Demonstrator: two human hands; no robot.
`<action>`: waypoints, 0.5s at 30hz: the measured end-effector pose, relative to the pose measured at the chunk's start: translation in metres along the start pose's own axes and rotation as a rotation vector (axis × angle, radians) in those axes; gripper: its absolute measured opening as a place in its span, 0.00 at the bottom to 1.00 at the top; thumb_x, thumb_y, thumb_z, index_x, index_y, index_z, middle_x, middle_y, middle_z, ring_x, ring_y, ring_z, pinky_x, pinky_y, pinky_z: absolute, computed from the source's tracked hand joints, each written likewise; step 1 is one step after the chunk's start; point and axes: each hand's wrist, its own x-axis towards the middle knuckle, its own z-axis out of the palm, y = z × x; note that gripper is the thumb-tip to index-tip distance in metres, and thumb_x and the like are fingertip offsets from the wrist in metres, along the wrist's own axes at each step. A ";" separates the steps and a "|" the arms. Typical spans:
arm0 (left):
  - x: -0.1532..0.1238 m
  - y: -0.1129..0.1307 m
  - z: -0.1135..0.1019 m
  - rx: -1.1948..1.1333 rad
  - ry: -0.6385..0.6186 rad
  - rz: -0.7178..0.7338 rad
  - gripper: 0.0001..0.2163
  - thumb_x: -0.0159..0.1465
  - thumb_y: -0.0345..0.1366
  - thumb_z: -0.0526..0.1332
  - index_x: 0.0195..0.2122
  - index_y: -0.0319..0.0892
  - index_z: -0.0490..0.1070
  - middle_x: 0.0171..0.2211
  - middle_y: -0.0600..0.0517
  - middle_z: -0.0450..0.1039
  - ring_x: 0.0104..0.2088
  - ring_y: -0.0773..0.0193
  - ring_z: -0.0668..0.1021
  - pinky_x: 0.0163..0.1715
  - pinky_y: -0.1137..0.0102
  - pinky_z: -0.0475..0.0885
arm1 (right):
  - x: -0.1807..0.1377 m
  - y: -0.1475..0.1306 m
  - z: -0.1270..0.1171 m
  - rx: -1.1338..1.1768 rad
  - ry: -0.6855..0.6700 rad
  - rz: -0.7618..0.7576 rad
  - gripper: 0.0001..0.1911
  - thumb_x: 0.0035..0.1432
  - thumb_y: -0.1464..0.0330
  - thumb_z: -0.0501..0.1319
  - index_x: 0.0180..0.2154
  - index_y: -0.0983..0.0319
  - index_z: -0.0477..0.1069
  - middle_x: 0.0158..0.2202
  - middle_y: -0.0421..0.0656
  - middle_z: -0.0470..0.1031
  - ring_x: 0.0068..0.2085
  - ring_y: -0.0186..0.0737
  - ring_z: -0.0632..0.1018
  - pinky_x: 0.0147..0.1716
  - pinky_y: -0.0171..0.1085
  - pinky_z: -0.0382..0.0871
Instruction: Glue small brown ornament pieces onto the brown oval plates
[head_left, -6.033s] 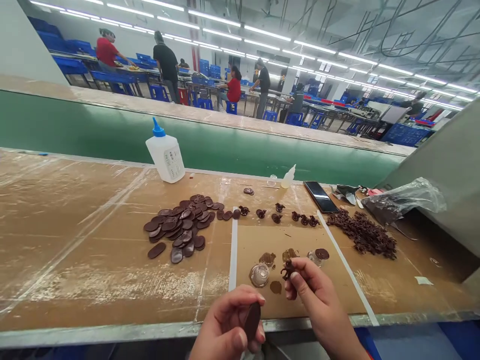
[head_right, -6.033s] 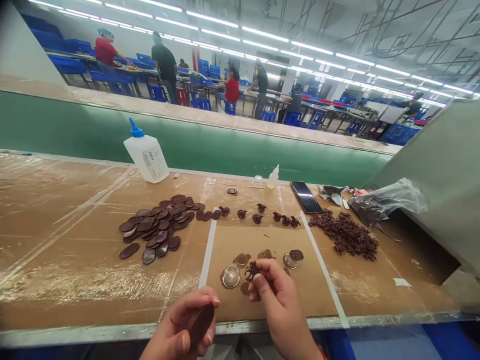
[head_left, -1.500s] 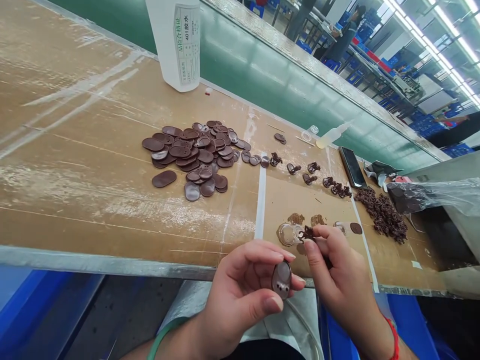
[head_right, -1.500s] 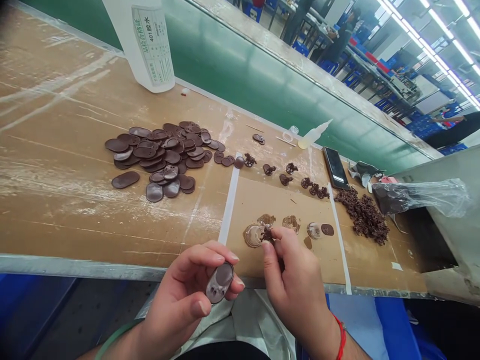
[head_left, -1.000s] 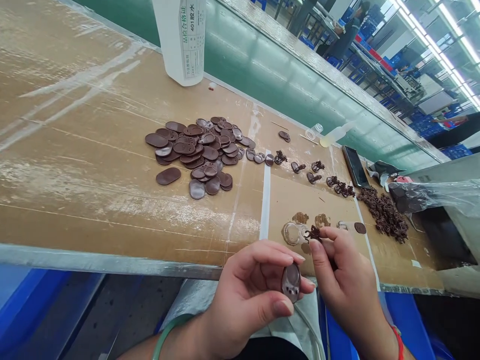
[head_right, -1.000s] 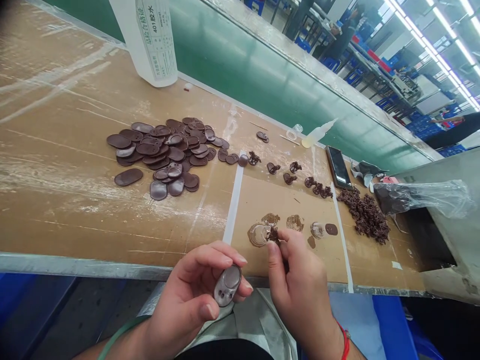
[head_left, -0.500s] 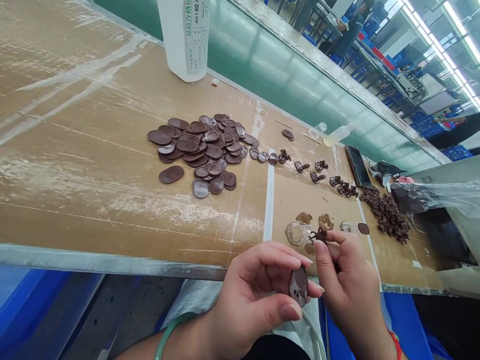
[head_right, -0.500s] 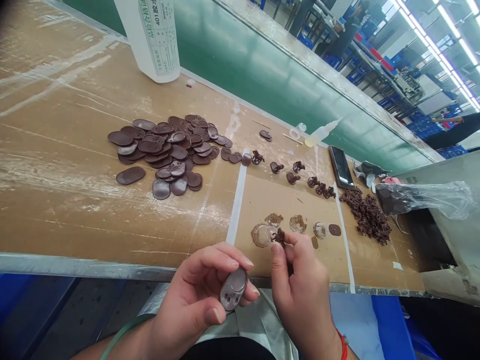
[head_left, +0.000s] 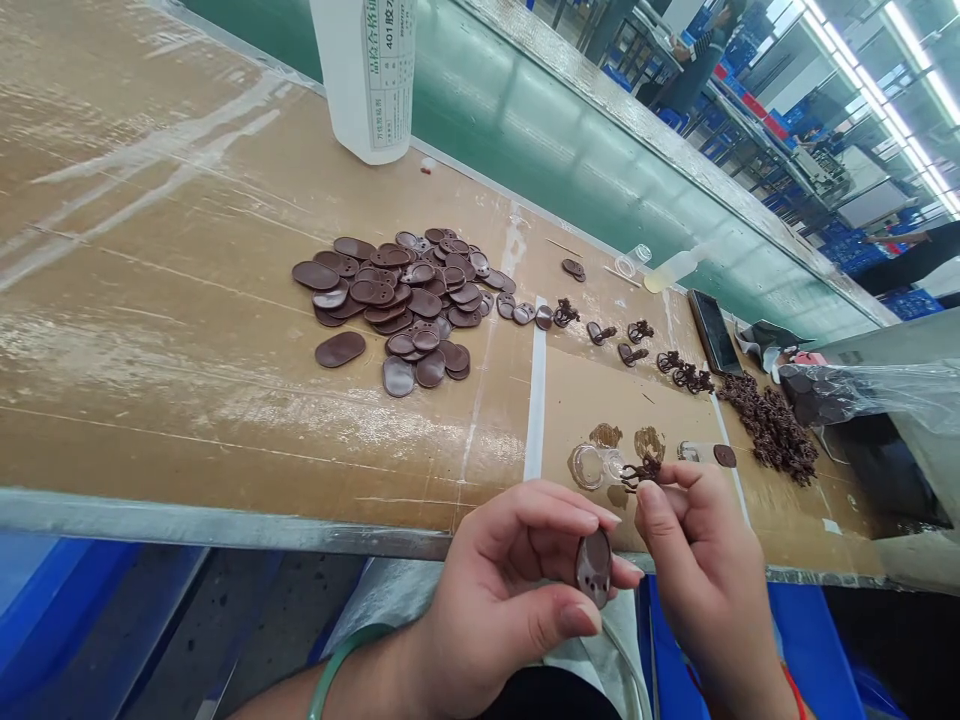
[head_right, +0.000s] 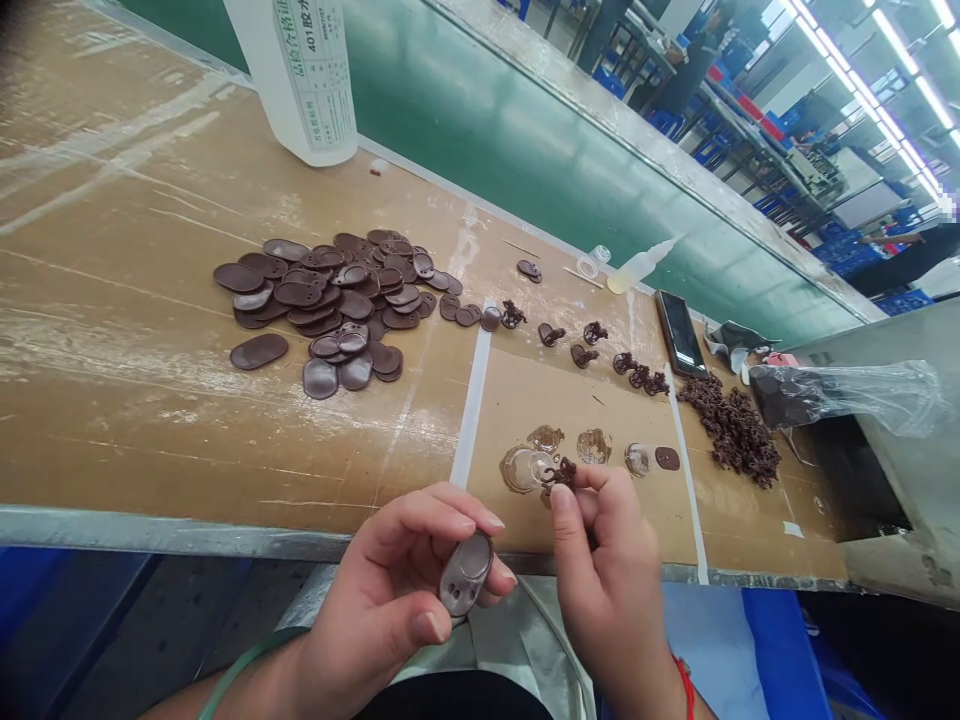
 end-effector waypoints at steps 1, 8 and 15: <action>0.000 0.000 0.000 0.008 0.008 -0.008 0.15 0.63 0.31 0.74 0.50 0.50 0.81 0.48 0.55 0.82 0.44 0.66 0.87 0.46 0.76 0.80 | 0.002 0.000 -0.002 0.064 -0.033 0.041 0.10 0.72 0.58 0.59 0.44 0.57 0.67 0.21 0.31 0.61 0.22 0.33 0.61 0.24 0.33 0.57; 0.000 0.001 0.001 0.119 0.079 0.005 0.15 0.61 0.31 0.75 0.48 0.50 0.83 0.49 0.55 0.81 0.43 0.63 0.87 0.46 0.75 0.82 | 0.018 -0.008 -0.012 0.566 -0.299 0.294 0.14 0.72 0.57 0.55 0.35 0.57 0.61 0.17 0.29 0.52 0.20 0.32 0.52 0.21 0.32 0.51; 0.002 -0.004 0.007 0.223 0.134 -0.014 0.14 0.61 0.31 0.75 0.49 0.51 0.83 0.46 0.53 0.85 0.43 0.62 0.87 0.45 0.77 0.81 | 0.009 -0.015 -0.014 0.825 -0.424 0.326 0.17 0.72 0.55 0.54 0.33 0.57 0.61 0.14 0.28 0.51 0.18 0.32 0.49 0.22 0.33 0.53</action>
